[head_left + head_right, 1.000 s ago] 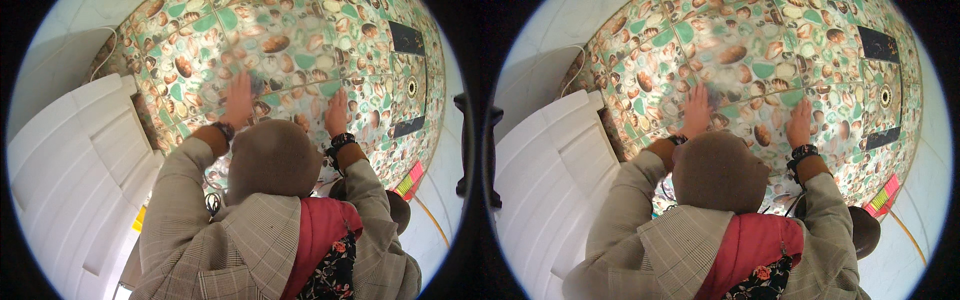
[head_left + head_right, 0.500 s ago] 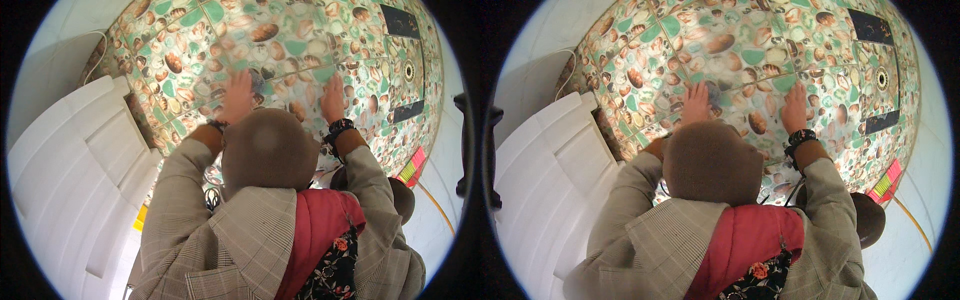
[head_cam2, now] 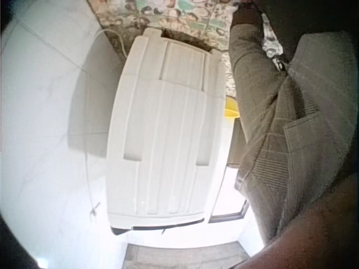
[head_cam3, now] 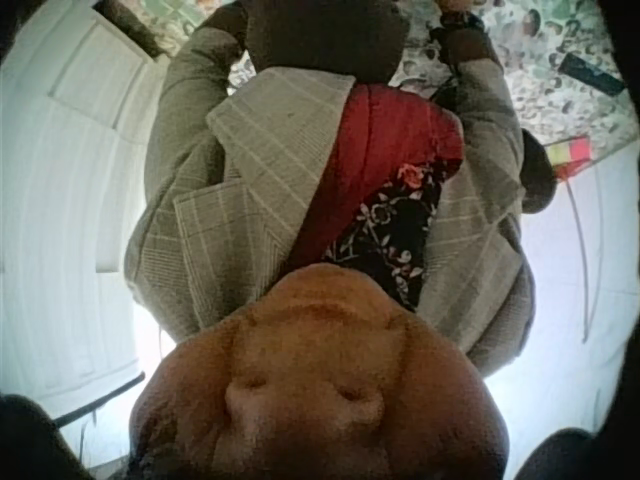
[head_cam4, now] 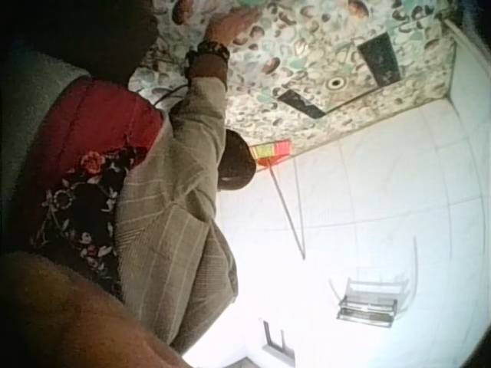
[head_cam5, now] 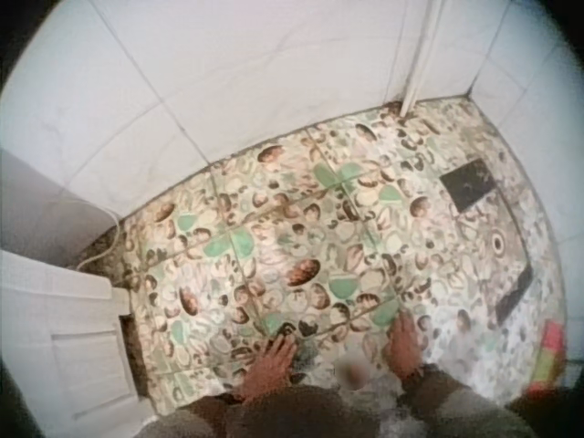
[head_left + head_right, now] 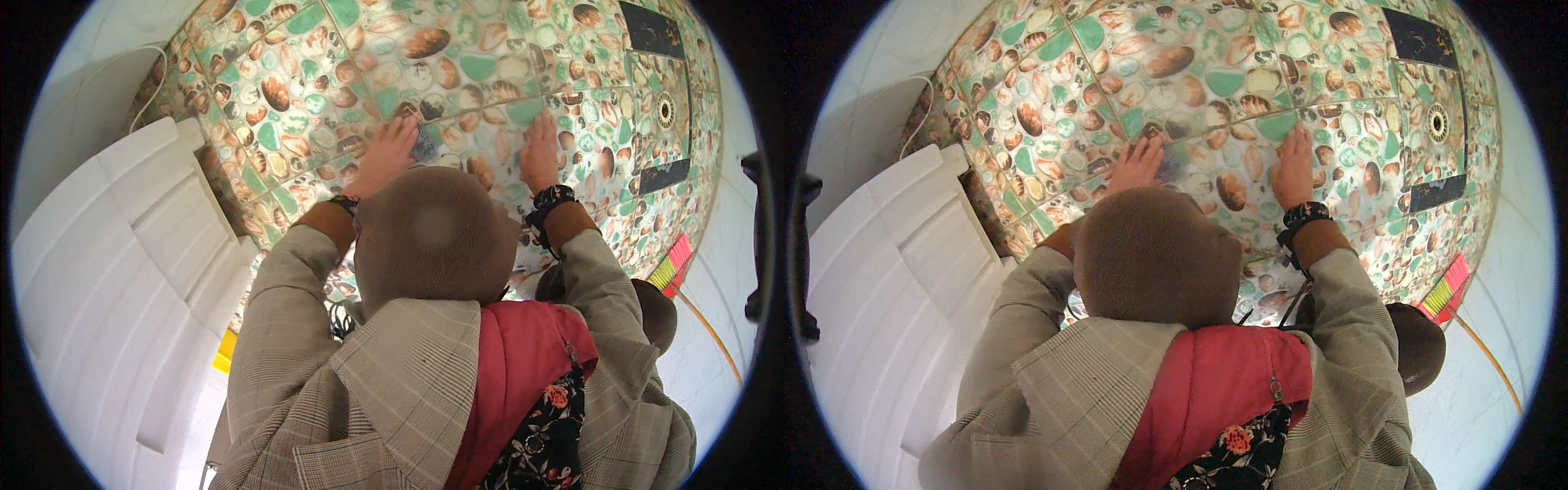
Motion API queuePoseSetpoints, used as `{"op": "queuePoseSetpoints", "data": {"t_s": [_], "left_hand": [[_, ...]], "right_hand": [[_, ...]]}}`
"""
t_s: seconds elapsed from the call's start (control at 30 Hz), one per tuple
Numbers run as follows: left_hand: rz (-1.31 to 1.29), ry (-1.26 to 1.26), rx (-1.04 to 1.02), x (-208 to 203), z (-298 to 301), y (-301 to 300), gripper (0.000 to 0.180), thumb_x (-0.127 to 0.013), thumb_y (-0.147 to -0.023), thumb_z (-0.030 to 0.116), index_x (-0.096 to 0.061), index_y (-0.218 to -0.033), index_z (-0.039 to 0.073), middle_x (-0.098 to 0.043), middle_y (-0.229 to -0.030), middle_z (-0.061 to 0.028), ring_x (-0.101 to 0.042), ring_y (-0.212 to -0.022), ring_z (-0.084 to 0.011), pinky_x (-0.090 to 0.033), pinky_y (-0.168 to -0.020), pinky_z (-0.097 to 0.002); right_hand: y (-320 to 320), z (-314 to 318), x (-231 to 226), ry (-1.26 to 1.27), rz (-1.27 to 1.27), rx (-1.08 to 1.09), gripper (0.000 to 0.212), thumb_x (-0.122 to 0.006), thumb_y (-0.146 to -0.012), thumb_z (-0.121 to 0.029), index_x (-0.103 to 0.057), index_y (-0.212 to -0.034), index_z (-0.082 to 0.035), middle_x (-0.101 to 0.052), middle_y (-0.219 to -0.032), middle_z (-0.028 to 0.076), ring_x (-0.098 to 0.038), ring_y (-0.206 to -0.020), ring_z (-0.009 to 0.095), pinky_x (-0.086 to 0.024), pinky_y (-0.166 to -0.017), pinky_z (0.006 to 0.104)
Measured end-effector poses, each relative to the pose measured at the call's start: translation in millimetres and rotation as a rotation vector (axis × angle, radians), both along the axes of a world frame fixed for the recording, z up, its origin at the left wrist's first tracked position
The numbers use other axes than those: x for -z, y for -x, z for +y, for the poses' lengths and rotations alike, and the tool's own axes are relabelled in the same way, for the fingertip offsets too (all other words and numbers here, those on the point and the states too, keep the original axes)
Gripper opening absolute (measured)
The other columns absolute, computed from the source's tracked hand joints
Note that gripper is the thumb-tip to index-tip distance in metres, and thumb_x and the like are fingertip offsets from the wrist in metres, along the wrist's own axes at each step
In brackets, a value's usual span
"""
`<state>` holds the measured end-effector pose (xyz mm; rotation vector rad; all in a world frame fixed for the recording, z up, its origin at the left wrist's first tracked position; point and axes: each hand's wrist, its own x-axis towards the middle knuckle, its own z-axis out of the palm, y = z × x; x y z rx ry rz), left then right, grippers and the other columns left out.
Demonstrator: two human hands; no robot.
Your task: The person kneels on a patterned tiled floor and scrubs it with a grey scouring pad. They pour water from a green basin onto the floor and continue scrubbing the wet area with the pad.
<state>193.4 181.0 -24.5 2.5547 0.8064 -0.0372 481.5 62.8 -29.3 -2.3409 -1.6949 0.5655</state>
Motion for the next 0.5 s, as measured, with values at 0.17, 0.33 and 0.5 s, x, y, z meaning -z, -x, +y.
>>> {"op": "queuePoseSetpoints", "data": {"t_s": [0.17, 0.33, 0.5], "left_hand": [[0.048, -0.143, -0.287, 15, 79, 31, 0.048, -0.055, -0.079, 0.01, -0.041, -0.123, -0.002, -0.041, -0.131, -0.0183, -0.038, -0.121, -0.0358, -0.025, -0.102, -0.0498], [0.139, -0.375, -0.491, 8, 92, 21, 0.055, -0.052, -0.082, 0.017, -0.034, -0.129, -0.004, -0.032, -0.138, -0.0195, -0.03, -0.125, -0.0358, -0.025, -0.1, -0.0494], [0.028, -0.078, -0.024, 10, -2, -15, 0.061, -0.065, -0.072, 0.015, -0.042, -0.126, -0.001, -0.035, -0.137, -0.0135, -0.033, -0.125, -0.0318, -0.027, -0.101, -0.0493]], "right_hand": [[-3, -1, 0, 0.048, -0.01, -0.027, 0.058, -0.045, -0.07, 0.002, -0.031, -0.126, 0.012, -0.027, -0.136, 0.028, -0.022, -0.129, 0.043, -0.021, -0.108, 0.0449], [-5, -3, 2, 0.048, -0.028, -0.083, 0.06, -0.047, -0.071, 0.0, -0.03, -0.127, 0.012, -0.025, -0.136, 0.03, -0.02, -0.13, 0.043, -0.018, -0.109, 0.0449], [-13, -1, -3, 0.349, -0.243, -0.243, 0.057, -0.046, -0.075, -0.012, -0.036, -0.125, 0.013, -0.026, -0.138, 0.028, -0.023, -0.13, 0.039, -0.014, -0.11, 0.0462]]}}
